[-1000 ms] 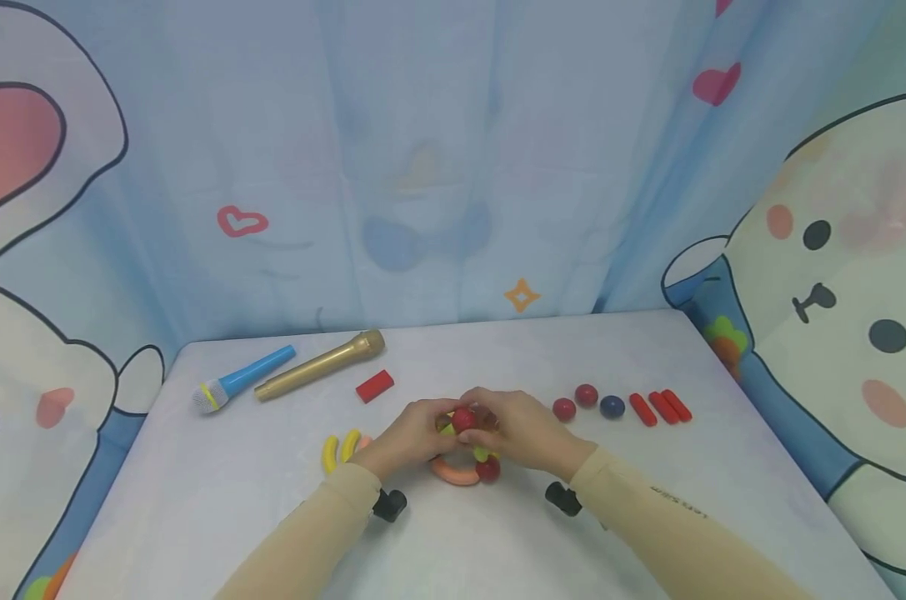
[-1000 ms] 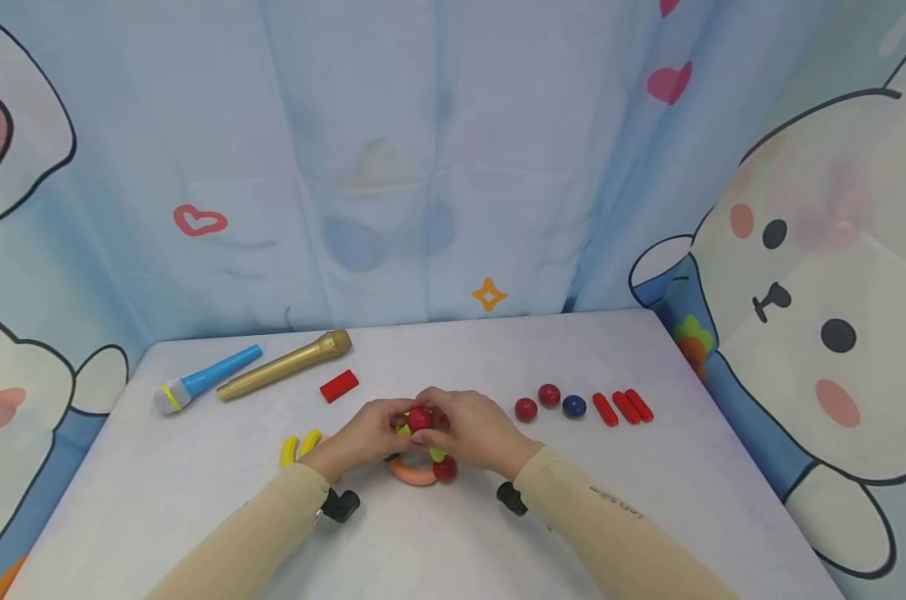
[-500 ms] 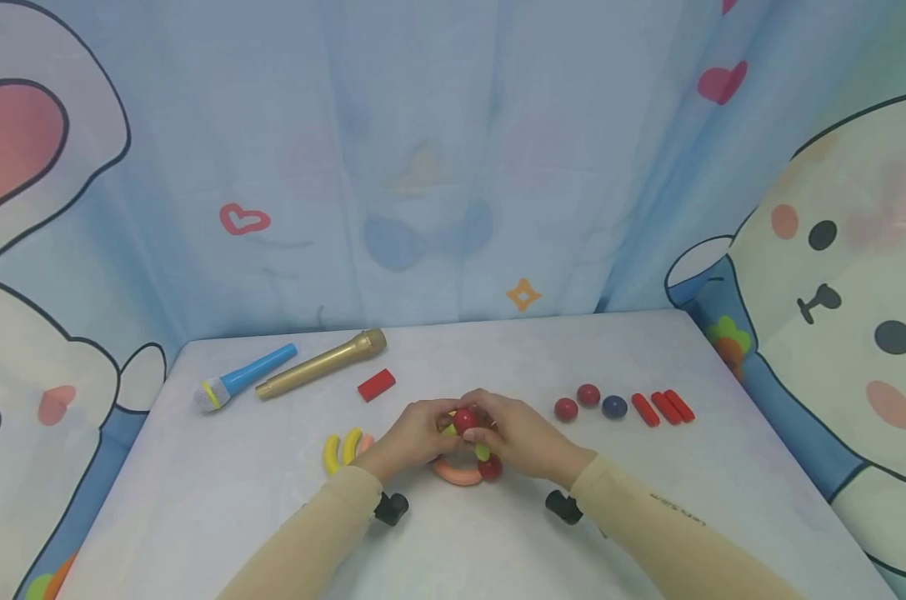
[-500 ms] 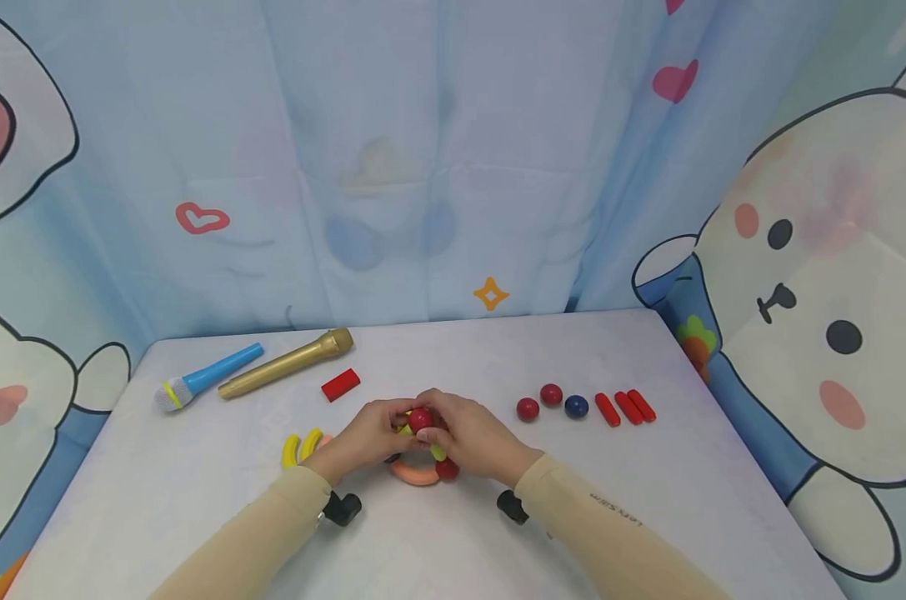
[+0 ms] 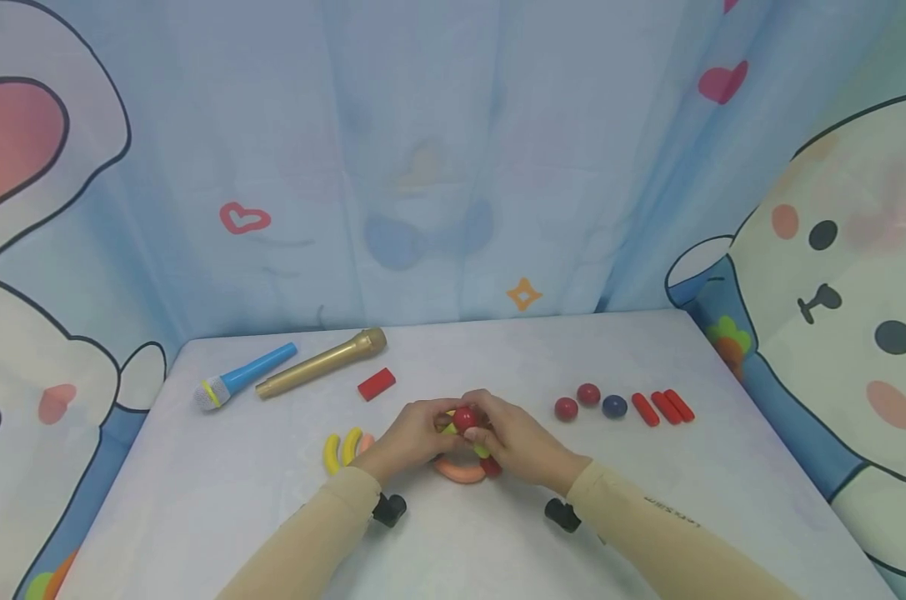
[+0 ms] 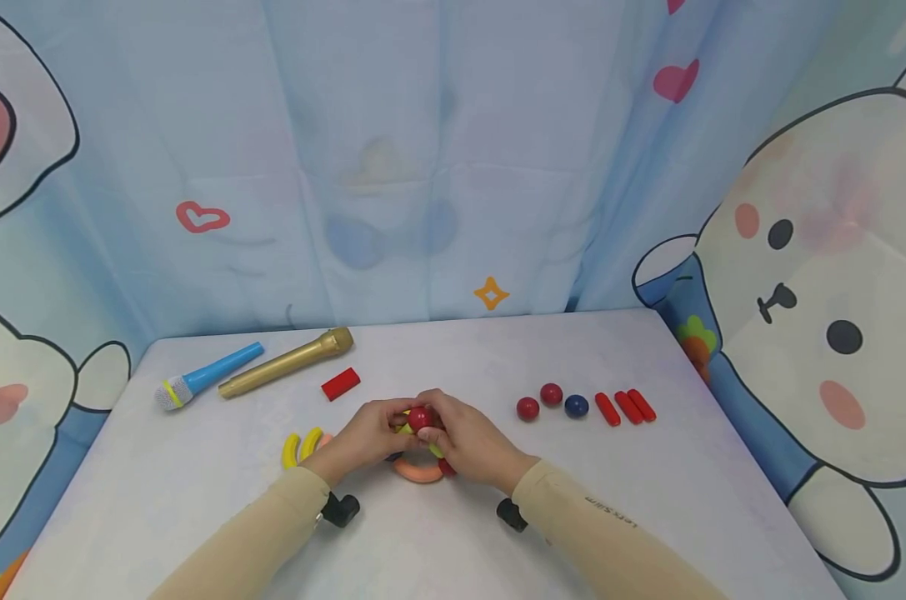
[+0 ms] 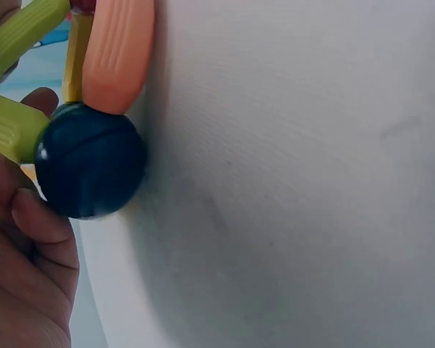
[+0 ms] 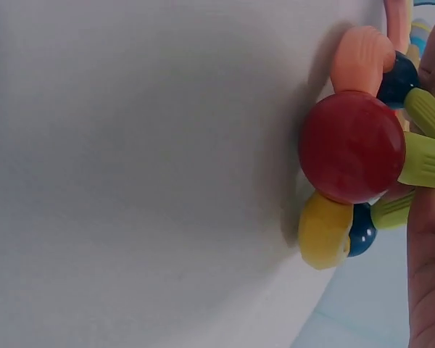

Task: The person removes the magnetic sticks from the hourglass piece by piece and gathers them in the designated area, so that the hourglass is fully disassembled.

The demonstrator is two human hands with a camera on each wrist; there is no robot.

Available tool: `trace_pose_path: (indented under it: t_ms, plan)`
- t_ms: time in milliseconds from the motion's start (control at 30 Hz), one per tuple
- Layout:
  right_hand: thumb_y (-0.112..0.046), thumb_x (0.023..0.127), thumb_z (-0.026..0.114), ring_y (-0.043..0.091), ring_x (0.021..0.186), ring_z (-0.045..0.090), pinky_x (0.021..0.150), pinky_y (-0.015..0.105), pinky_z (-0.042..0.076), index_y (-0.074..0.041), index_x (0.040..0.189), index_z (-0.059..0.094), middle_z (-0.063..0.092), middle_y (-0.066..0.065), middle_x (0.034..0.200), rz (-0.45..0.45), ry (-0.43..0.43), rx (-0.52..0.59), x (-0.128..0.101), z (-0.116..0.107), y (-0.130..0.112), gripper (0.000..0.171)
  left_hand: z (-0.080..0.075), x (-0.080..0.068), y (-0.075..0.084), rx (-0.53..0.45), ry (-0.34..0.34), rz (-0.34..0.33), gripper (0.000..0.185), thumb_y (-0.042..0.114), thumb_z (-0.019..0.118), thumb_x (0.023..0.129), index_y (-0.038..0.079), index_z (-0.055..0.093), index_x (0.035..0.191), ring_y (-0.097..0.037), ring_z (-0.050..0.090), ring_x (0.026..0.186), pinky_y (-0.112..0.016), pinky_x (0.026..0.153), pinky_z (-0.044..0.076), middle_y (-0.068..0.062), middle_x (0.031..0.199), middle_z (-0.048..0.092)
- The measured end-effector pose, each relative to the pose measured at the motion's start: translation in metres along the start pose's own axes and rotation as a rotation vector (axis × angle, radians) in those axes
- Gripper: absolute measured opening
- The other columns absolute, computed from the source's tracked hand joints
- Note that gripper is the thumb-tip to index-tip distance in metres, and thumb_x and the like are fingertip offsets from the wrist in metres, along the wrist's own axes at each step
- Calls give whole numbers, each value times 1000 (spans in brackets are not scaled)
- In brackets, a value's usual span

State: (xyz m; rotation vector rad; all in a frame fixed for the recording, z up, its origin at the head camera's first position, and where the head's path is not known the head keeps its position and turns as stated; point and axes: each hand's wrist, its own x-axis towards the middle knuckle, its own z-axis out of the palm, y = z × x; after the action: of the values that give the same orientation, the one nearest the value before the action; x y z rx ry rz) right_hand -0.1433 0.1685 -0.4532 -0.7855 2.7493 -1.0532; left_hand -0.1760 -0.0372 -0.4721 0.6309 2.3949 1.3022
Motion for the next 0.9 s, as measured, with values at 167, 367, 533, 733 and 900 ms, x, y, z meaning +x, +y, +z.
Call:
trace_pose_path:
  t_ms: [167, 367, 533, 733, 900]
  plan:
    - [-22, 99, 62, 15, 110, 61, 93, 37, 52, -21, 135, 40, 60, -3, 121, 22, 17, 102, -2, 4, 4, 42, -1, 0, -3, -20, -5, 16, 56, 33, 81, 85, 23, 62, 137, -3, 65, 96, -33, 88, 51, 17, 103, 72]
    - [-28, 101, 60, 21, 118, 60, 97, 44, 49, -23, 134, 37, 59, 1, 126, 54, 45, 159, -4, 5, 4, 40, 0, 1, -6, -11, 1, 28, 51, 31, 81, 85, 23, 65, 133, -3, 64, 89, -29, 84, 52, 18, 99, 71]
    - [-27, 102, 59, 20, 112, 62, 93, 43, 52, -23, 133, 39, 61, 2, 122, 67, 57, 205, -4, 2, 2, 37, 1, 1, -6, -3, 12, 24, 49, 31, 82, 84, 23, 67, 130, -1, 64, 94, -29, 88, 51, 19, 100, 71]
    - [-21, 101, 61, 18, 108, 64, 88, 38, 54, -24, 133, 39, 62, -1, 121, 99, 85, 194, -4, -8, 7, 39, 2, 1, -4, -7, 22, 26, 49, 26, 82, 84, 21, 67, 130, -3, 63, 94, -29, 86, 51, 17, 102, 71]
    - [-28, 97, 67, 22, 112, 61, 91, 42, 53, -22, 135, 40, 63, 2, 121, 168, 97, 26, -3, -36, 20, 47, 1, 0, -3, -15, 21, -3, 47, 25, 82, 84, 23, 68, 129, -6, 63, 88, -28, 77, 51, 14, 100, 72]
